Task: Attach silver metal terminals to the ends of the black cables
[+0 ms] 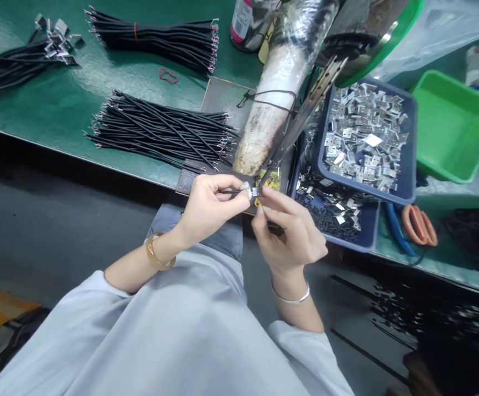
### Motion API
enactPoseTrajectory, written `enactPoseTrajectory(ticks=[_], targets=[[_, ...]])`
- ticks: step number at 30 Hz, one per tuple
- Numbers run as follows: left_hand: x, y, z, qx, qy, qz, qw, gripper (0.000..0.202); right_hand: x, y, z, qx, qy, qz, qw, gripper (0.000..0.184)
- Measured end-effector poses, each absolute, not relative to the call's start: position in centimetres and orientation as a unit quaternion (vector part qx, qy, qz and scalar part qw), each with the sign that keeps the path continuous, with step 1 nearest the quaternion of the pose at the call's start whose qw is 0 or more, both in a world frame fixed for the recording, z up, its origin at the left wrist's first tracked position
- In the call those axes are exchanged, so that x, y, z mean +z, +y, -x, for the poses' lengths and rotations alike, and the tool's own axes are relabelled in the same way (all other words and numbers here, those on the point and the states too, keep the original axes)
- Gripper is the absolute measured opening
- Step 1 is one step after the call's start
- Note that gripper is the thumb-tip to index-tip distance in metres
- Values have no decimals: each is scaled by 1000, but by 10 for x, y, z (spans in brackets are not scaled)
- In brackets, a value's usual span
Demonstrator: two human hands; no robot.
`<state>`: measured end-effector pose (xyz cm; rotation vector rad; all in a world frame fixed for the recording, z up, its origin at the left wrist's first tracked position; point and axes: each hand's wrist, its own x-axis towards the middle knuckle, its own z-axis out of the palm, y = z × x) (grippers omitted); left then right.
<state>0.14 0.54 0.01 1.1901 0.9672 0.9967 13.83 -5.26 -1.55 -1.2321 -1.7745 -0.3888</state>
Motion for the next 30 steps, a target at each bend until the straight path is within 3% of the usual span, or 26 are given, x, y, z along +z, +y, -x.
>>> enactPoseTrajectory(ticks=[13, 30], targets=[[-2, 0, -4, 493, 410, -588, 494, 12, -3, -51, -132, -108, -683, 554, 463, 17], [-6, 2, 2, 464, 391, -686, 402, 16, -3, -51, -132, -85, -674, 576, 456, 12]])
